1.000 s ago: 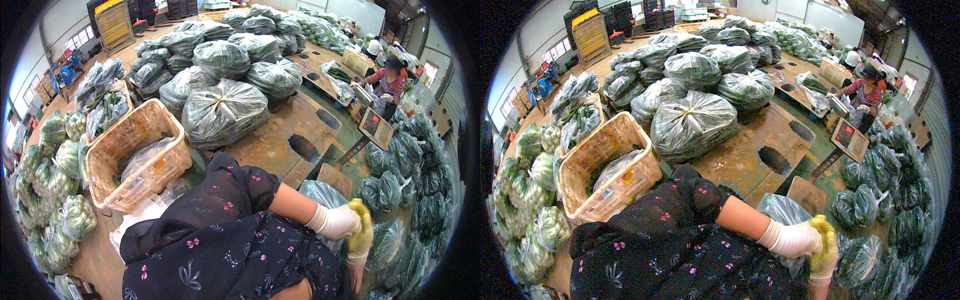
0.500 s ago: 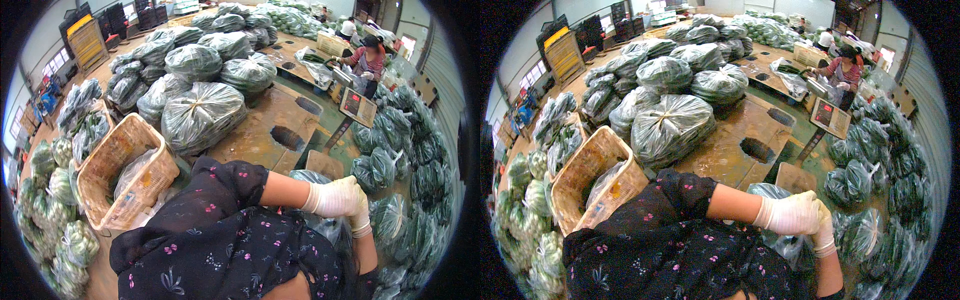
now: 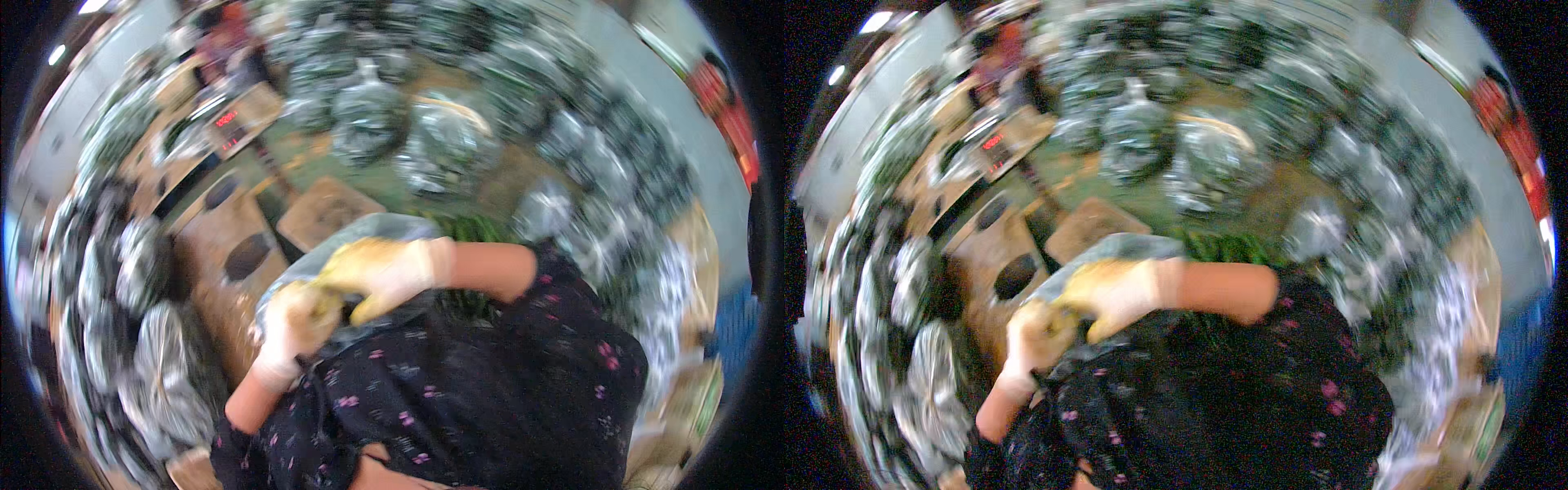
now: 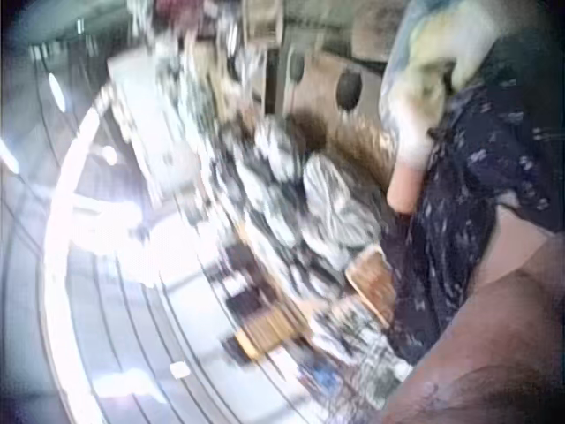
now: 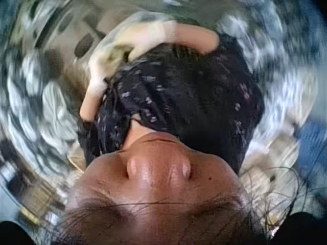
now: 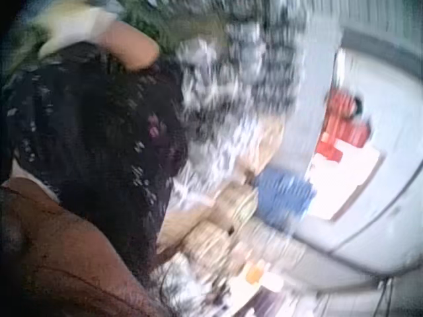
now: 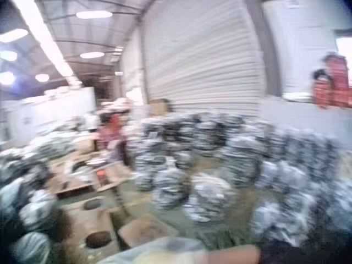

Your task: The person picks up green cucumbers from a pile on the floor, places them into a clear plastic bag, and then ties the bag closed.

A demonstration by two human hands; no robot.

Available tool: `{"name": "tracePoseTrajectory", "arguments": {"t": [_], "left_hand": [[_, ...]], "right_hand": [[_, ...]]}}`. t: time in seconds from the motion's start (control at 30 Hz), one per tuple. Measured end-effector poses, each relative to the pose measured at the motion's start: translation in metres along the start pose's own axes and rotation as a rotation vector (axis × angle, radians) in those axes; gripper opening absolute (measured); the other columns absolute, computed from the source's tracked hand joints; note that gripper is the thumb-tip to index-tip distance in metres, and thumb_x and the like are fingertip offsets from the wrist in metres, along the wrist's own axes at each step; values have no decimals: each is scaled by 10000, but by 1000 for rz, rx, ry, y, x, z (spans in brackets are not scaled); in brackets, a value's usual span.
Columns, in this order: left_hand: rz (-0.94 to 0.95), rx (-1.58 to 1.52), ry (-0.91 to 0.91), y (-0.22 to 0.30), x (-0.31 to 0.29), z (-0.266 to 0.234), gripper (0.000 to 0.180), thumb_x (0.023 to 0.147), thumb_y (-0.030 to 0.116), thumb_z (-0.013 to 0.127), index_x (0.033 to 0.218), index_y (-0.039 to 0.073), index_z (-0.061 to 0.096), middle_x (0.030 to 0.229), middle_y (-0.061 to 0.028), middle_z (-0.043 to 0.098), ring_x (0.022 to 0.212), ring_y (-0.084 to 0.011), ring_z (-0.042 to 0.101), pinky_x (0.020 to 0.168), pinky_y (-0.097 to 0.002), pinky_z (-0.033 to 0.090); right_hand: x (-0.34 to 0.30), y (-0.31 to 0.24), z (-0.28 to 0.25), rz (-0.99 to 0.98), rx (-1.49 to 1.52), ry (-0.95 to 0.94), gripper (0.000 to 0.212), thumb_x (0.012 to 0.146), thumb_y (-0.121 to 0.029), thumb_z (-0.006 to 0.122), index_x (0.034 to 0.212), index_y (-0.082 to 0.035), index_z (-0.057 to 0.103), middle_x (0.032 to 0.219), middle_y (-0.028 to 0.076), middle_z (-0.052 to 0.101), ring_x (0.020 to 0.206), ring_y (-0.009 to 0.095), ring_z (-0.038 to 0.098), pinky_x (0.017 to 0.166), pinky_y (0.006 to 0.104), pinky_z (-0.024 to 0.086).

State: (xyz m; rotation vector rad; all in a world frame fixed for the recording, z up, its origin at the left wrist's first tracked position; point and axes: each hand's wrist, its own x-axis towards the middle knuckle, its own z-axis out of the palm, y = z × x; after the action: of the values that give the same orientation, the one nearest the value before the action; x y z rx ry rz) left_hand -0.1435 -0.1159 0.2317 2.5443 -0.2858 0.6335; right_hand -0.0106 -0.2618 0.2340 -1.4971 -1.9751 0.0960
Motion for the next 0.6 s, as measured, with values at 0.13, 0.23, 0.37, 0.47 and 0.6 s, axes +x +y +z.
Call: {"name": "tracePoseTrajectory", "arguments": {"t": [0.13,0.23,0.37,0.47,0.6], "left_hand": [[8,24,35,21,9,2,265,626,15,638,516,89,409,514,-89,441,474,-276,456,468,-362,384],[-56,-48,-71,26,9,-2,296,639,16,684,527,83,419,545,-69,468,479,-229,454,473,-329,382],[-82,-132,-91,32,26,-6,292,650,-8,706,558,63,439,568,-60,488,526,-210,477,515,-316,394],[-164,-231,-71,36,36,-16,114,757,38,626,734,31,514,724,-69,527,664,-151,478,656,-275,405],[-323,-368,-31,26,46,-18,57,839,64,566,813,17,549,767,-11,510,699,-90,440,663,-231,378]], "right_hand": [[-7,-8,37,262,-299,99,331,622,-245,661,851,-23,573,783,169,594,796,323,589,692,430,461],[-19,-12,42,266,-333,145,226,641,-234,627,771,-54,588,727,129,580,730,301,596,650,417,470],[-38,-9,36,401,-181,208,189,711,-243,606,797,-75,601,745,115,592,719,309,596,642,422,474],[-59,0,30,507,-69,317,217,783,-285,585,828,-73,601,756,119,604,744,317,595,653,416,469],[-91,0,9,717,318,511,208,804,-232,615,889,-42,613,793,121,630,721,224,606,667,316,465]]}}
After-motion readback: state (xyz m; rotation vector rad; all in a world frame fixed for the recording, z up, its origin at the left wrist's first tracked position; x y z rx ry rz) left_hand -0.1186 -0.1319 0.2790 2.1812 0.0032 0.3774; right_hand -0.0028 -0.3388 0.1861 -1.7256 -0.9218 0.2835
